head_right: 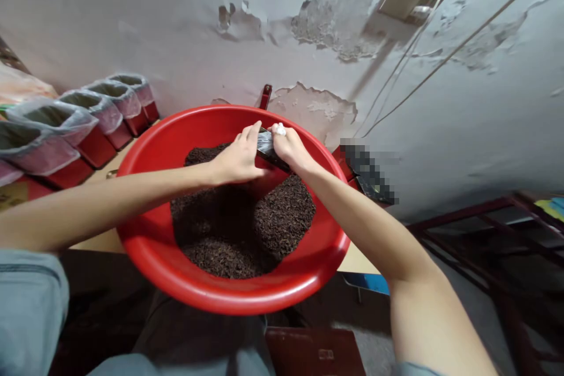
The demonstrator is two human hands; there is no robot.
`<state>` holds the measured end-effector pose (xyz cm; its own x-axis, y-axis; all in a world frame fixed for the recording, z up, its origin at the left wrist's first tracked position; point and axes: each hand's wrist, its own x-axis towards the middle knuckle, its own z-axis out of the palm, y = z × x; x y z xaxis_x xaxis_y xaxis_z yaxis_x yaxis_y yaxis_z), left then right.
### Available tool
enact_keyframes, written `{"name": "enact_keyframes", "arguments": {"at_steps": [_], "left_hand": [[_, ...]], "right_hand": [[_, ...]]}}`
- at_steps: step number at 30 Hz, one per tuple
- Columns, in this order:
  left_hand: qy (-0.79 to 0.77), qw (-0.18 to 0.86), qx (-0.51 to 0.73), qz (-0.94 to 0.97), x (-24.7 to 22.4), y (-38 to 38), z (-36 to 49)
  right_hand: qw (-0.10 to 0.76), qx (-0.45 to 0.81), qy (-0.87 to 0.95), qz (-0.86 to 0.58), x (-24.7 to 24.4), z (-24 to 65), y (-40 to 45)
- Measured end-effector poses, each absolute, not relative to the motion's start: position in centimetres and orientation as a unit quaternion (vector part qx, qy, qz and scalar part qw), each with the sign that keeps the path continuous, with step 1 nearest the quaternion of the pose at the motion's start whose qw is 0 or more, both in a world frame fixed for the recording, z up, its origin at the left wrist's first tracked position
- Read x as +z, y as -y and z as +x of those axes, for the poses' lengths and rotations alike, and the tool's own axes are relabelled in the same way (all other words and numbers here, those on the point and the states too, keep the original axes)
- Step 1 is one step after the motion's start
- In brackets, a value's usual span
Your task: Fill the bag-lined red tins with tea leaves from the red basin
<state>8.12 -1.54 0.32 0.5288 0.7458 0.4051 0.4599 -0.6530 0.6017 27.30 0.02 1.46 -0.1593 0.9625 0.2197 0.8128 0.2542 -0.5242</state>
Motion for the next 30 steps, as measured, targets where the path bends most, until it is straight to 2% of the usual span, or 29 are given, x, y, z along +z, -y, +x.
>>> {"name": "enact_keyframes", "arguments": {"at_steps": [2,4,9,13,16,19,22,25,27,30], "left_hand": [[-0.342,0.244,0.311,0.853,1.0,0.5,6.1],[-0.308,0.299,0.243,0.87,1.9,-0.9,3.4],[-0.188,0.434,0.063,0.879,1.6,-3.4,-0.2],[-0.241,0.466,0.027,0.851,-0.7,-3.9,1.0],[-0.285,0.41,0.019,0.866,-0.8,-3.8,1.6],[-0.33,0.241,0.021,0.912,0.7,-3.0,-0.9],[-0.424,0.085,0.17,0.885,2.1,-1.1,-7.1],[-0.554,0.004,0.33,0.765,0.7,1.6,-14.6],[-0.644,-0.024,0.357,0.676,-2.3,3.3,-18.5],[-0.746,0.06,0.26,0.611,-8.5,4.5,-21.4]], "right_hand": [[0.282,0.189,0.727,-0.596,1.5,25.6,1.3],[0.264,0.185,0.76,-0.564,1.4,24.2,3.1],[0.154,0.095,0.907,-0.379,1.6,21.7,6.4],[0.066,0.067,0.966,-0.24,2.3,21.0,5.7],[0.0,0.063,0.978,-0.198,2.6,21.6,5.0],[-0.023,0.071,0.976,-0.204,2.2,22.9,5.1],[0.023,0.068,0.964,-0.255,1.1,24.4,5.2],[0.069,0.067,0.956,-0.278,-0.3,25.6,4.7],[0.088,0.077,0.956,-0.269,-1.1,25.9,4.2],[0.116,0.076,0.957,-0.256,-2.1,25.8,3.5]]}}
